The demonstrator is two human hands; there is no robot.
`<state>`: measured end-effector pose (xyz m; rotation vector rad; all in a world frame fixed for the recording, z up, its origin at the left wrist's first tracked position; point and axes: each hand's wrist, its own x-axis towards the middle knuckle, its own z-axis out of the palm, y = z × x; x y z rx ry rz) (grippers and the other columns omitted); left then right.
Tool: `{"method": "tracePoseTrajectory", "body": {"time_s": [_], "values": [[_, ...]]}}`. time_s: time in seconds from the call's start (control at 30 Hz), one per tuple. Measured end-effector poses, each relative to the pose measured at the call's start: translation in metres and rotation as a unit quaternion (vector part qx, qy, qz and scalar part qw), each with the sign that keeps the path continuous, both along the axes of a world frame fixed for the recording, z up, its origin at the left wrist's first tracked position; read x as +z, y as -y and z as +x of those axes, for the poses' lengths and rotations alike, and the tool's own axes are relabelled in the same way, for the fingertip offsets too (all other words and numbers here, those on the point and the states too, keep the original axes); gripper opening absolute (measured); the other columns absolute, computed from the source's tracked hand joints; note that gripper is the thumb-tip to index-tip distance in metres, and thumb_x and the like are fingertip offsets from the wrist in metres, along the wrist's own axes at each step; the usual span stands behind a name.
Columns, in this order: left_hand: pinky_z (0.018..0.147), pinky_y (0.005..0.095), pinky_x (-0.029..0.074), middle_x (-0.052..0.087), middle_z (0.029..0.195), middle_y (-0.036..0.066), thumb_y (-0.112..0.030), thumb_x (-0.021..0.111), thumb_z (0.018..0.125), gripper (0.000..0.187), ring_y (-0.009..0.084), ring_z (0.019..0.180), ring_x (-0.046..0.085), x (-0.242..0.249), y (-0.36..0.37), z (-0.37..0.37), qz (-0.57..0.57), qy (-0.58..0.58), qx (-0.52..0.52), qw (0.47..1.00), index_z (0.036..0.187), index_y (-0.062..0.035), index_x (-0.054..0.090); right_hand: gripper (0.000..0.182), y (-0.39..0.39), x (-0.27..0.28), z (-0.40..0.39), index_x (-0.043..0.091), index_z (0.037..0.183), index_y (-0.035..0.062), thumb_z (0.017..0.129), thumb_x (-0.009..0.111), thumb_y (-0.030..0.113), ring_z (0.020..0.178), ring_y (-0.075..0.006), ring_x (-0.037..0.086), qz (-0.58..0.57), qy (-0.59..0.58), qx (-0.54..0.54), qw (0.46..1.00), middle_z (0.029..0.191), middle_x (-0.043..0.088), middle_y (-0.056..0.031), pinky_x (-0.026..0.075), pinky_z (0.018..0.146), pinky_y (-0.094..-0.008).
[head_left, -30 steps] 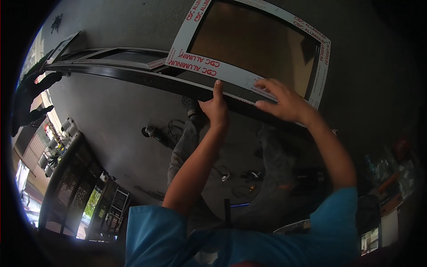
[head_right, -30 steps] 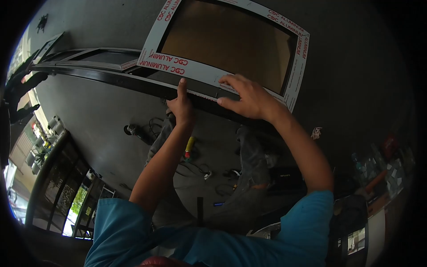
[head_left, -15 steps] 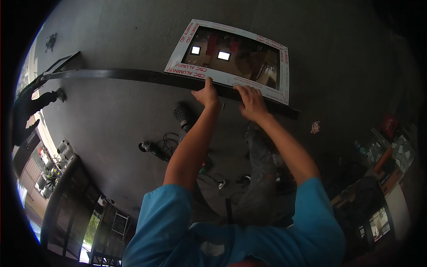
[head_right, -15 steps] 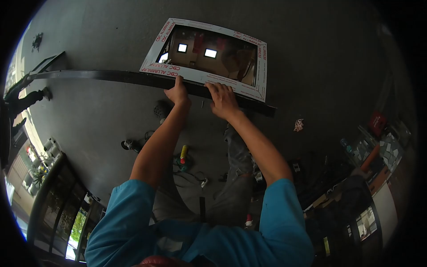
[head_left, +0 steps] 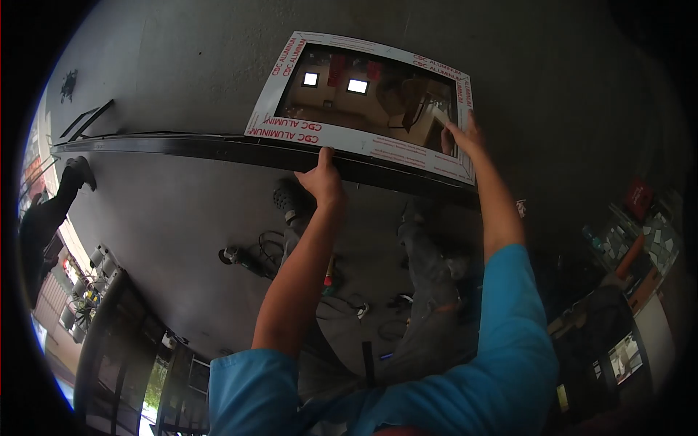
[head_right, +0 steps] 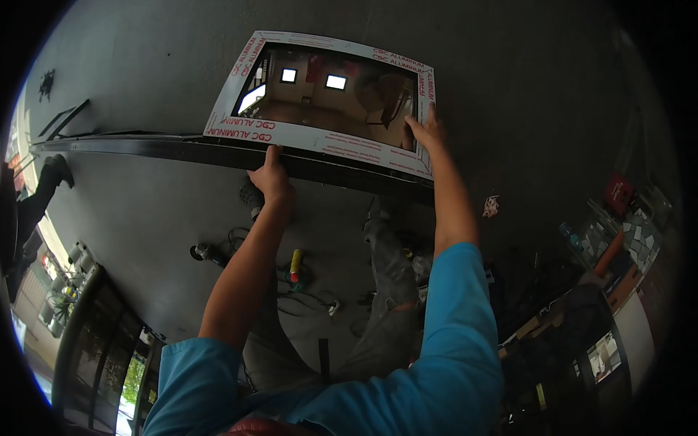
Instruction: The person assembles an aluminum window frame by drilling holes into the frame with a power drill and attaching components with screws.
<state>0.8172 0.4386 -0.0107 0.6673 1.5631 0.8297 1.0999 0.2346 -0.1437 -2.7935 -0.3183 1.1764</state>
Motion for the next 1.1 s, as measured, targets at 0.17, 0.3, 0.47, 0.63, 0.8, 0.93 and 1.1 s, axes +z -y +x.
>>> {"method": "tracePoseTrajectory", "body": {"time_s": [0.17,0.3,0.47,0.63,0.8,0.93,1.1], "values": [[0.082,0.0294,0.046,0.058,0.099,0.008,0.006,0.065,0.073,0.04,0.0162,0.088,0.057,-0.004,0.0,-0.002,-0.022,0.03,-0.003,0.999,0.108,0.0011,0.048,0.104,-0.001,0.005,0.013,0.007,0.152,0.0233,0.073,0.059,0.069,0.121,-0.0432,0.05,-0.042,-0.053,0.021,0.997,0.133,0.048,-0.0293,0.043,0.102,-0.0441],[0.082,0.03,0.046,0.058,0.1,0.007,0.005,0.066,0.072,0.038,0.0173,0.089,0.058,-0.003,0.001,-0.003,-0.025,0.023,0.0,0.999,0.107,0.0004,0.051,0.108,0.002,0.005,0.017,0.0,0.152,0.0254,0.072,0.057,0.072,0.121,-0.0425,0.05,-0.028,-0.087,0.016,0.996,0.132,0.049,-0.0291,0.043,0.102,-0.045],[0.084,0.0303,0.046,0.058,0.101,0.007,0.003,0.068,0.072,0.04,0.0176,0.091,0.057,-0.013,-0.002,-0.01,-0.037,0.042,-0.019,0.998,0.108,0.0009,0.05,0.112,-0.014,0.019,0.028,0.0,0.152,0.0205,0.071,0.059,0.071,0.124,-0.0392,0.05,-0.053,-0.131,-0.006,0.99,0.134,0.049,-0.0272,0.042,0.102,-0.0444],[0.088,0.0303,0.044,0.057,0.106,0.008,0.0,0.068,0.075,0.041,0.0182,0.097,0.056,-0.004,0.001,-0.007,-0.018,0.013,-0.032,0.999,0.112,0.0013,0.049,0.095,-0.075,0.008,0.073,0.018,0.15,0.012,0.078,0.06,0.057,0.136,-0.0362,0.035,-0.088,-0.016,0.165,0.982,0.152,0.025,-0.019,0.032,0.111,-0.0449],[0.092,0.0324,0.042,0.056,0.111,0.009,-0.009,0.07,0.081,0.047,0.0185,0.102,0.055,0.001,0.004,-0.013,-0.054,0.029,-0.063,0.996,0.121,0.0016,0.047,0.067,-0.176,-0.063,0.085,0.038,0.143,0.0086,0.089,0.05,0.047,0.137,-0.0344,0.033,0.127,-0.019,0.211,0.969,0.151,0.031,-0.0126,0.027,0.114,-0.043],[0.094,0.0333,0.041,0.056,0.111,0.01,-0.023,0.065,0.089,0.045,0.0179,0.1,0.054,0.007,0.005,-0.012,-0.077,0.041,-0.069,0.994,0.122,0.0025,0.047,0.07,-0.248,-0.085,0.023,0.043,0.138,0.0035,0.087,0.049,0.052,0.133,-0.0339,0.04,0.106,-0.019,0.231,0.967,0.144,0.041,-0.0176,0.034,0.109,-0.0428],[0.087,0.0298,0.042,0.055,0.104,0.009,-0.033,0.054,0.097,0.043,0.0145,0.095,0.053,0.009,0.012,-0.027,-0.095,0.04,-0.156,0.982,0.117,0.0048,0.048,0.067,-0.229,-0.117,-0.005,0.055,0.123,0.0007,0.086,0.05,0.056,0.114,-0.0364,0.056,0.103,-0.064,0.225,0.967,0.121,0.059,-0.0202,0.046,0.095,-0.0453]]}}
